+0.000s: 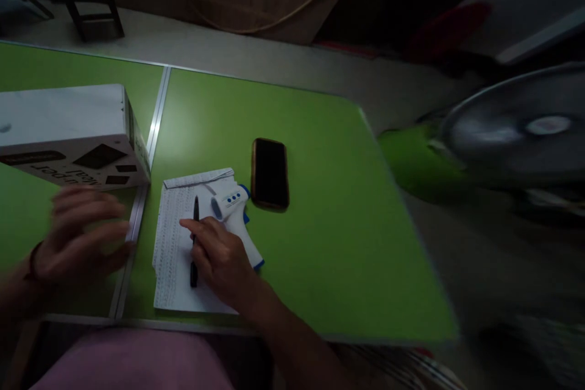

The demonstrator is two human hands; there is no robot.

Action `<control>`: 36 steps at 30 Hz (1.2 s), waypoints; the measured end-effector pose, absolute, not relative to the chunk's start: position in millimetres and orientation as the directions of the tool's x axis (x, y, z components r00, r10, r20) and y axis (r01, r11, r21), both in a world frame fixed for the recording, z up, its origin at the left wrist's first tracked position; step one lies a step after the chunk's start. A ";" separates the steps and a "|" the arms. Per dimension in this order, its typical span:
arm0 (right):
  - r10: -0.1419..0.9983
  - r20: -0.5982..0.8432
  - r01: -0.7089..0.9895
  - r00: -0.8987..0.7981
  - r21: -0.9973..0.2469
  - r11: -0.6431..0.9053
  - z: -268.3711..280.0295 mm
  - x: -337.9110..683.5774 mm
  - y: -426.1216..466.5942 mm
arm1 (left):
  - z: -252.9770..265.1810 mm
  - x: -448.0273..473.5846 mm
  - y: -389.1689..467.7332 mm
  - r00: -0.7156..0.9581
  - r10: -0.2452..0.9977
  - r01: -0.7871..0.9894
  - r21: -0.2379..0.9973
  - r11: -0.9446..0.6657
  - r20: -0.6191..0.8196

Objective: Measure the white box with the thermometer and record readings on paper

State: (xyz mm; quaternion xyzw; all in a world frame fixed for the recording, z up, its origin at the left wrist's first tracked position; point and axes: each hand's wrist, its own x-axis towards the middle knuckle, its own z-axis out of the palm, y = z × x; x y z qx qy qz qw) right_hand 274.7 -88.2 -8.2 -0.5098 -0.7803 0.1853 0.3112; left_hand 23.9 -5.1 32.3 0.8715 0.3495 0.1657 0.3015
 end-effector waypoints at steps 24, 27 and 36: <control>0.878 0.366 0.861 0.309 -0.500 -0.094 -19.3 322.1 -113.4 | 7.2 137.2 28.4 0.943 0.270 0.309 0.211 -0.927 -0.193; 0.917 0.351 0.889 0.190 -0.457 -0.010 -10.0 318.0 -122.7 | 7.4 142.3 34.8 0.920 0.283 0.347 0.233 -0.909 -0.270; 0.913 0.405 0.968 0.058 -0.247 0.048 -22.2 319.5 -95.0 | 19.2 120.2 7.8 0.873 0.418 0.467 0.182 -0.865 -0.251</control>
